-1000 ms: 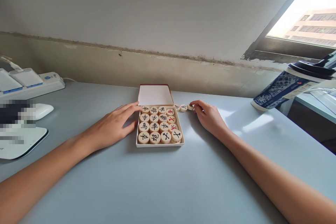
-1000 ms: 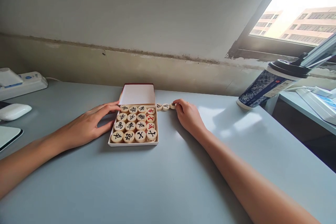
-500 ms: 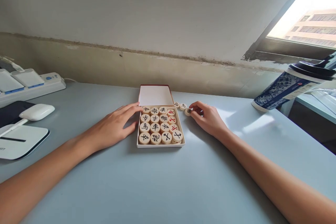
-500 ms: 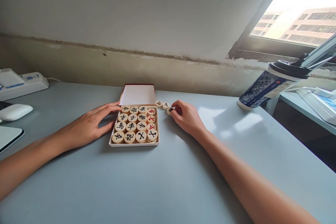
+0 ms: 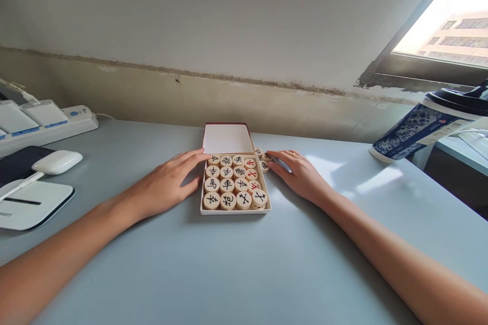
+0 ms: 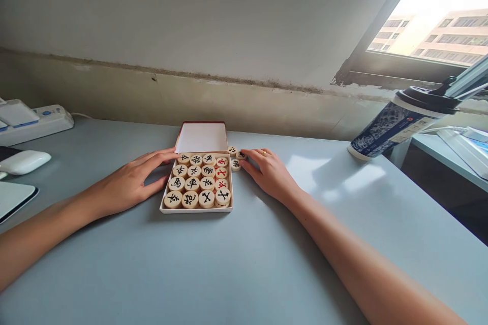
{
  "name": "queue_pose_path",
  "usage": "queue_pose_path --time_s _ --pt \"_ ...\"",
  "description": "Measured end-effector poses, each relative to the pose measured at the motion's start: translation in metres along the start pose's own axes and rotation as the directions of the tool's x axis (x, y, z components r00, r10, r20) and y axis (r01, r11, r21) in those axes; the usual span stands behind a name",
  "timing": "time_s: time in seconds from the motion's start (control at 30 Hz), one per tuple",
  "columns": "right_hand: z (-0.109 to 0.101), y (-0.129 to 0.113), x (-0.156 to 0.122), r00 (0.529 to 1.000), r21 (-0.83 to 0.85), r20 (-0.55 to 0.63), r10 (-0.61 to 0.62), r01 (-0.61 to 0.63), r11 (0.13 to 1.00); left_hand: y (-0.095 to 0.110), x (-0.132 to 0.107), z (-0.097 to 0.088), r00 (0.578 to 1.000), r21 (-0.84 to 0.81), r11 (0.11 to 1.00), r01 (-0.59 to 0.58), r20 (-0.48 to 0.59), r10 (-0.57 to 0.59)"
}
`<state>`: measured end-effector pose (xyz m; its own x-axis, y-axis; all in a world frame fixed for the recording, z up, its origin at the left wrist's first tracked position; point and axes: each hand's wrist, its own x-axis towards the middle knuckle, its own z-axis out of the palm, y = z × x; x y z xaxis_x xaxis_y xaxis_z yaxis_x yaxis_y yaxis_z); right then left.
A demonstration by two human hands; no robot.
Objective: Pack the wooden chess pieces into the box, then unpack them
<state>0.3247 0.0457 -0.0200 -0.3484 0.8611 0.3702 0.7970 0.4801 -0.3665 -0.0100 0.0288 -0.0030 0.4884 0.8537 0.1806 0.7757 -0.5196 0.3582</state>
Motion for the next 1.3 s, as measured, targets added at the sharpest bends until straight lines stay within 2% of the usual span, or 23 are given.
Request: queue_pose_path --time_s 0.33,0.53,0.97,1.3 --pt "-0.001 0.002 -0.002 0.999 -0.037 0.040 -0.007 0.009 0.999 -0.001 0.000 0.000 1.000 0.003 1.000 -0.001 0.002 0.001" --pt "0.001 0.001 -0.003 1.000 -0.061 0.017 0.027 -0.026 0.998 -0.003 0.000 0.001 1.000 0.006 1.000 -0.009 0.000 0.009" --pt "0.001 -0.005 -0.003 1.000 -0.097 -0.009 0.016 -0.017 0.995 -0.003 0.000 0.000 1.000 0.008 1.000 -0.009 0.006 0.008" --pt "0.005 -0.007 -0.004 0.998 -0.122 -0.050 -0.032 0.026 0.992 -0.002 0.002 0.002 1.000 0.017 1.000 -0.002 0.003 0.002"
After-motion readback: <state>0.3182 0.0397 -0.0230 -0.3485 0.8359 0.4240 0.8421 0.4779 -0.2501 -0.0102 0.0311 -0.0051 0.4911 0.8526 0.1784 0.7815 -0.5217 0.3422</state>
